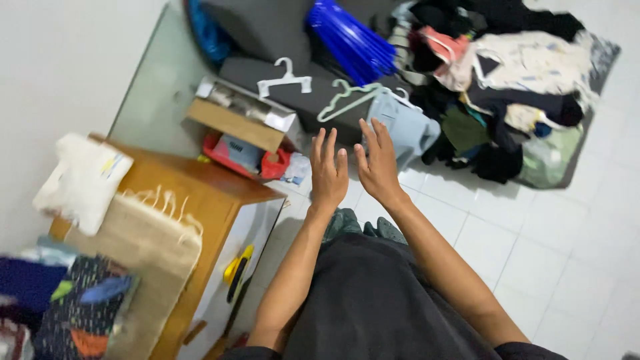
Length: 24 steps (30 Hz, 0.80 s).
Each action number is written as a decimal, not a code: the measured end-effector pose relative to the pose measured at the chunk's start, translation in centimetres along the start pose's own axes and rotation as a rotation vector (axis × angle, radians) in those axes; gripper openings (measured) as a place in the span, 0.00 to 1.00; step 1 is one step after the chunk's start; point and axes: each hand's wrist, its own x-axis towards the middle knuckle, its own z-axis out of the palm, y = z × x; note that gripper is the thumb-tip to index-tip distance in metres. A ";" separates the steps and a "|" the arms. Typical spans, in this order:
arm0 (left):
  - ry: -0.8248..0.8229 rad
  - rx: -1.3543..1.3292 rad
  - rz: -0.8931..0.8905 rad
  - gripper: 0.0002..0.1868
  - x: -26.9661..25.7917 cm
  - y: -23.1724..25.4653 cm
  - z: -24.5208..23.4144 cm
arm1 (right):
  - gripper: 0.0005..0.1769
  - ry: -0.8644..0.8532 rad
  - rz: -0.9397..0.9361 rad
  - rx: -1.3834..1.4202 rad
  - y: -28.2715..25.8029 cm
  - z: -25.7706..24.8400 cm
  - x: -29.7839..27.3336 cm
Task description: Folding various items of clothing and organizing them into stacks on a table.
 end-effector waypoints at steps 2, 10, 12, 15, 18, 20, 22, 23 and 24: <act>-0.055 -0.016 0.017 0.28 0.7 0.7 2.5 | 0.28 0.026 0.073 0.012 1.6 -1.8 0.1; -0.218 -0.064 0.099 0.27 5.8 4.0 12.6 | 0.29 0.165 0.193 -0.083 11.4 -7.2 2.5; -0.252 -0.080 0.103 0.27 8.0 4.8 15.3 | 0.29 0.175 0.225 -0.084 13.9 -8.4 4.2; -0.289 -0.091 0.100 0.27 10.9 5.2 19.8 | 0.28 0.191 0.238 -0.098 17.8 -10.1 6.6; -0.304 -0.099 0.107 0.26 14.0 6.2 23.9 | 0.28 0.184 0.248 -0.107 20.9 -12.5 9.3; -0.327 -0.146 0.081 0.26 15.8 7.5 26.1 | 0.28 0.148 0.268 -0.129 22.9 -13.8 10.8; -0.346 -0.178 0.050 0.26 17.0 7.9 28.6 | 0.28 0.150 0.289 -0.112 24.2 -15.4 12.0; -0.359 -0.206 0.028 0.25 17.7 8.1 29.8 | 0.28 0.160 0.302 -0.092 25.0 -16.0 12.7; -0.365 -0.204 0.023 0.25 18.3 8.4 30.8 | 0.28 0.157 0.310 -0.091 26.0 -16.4 13.0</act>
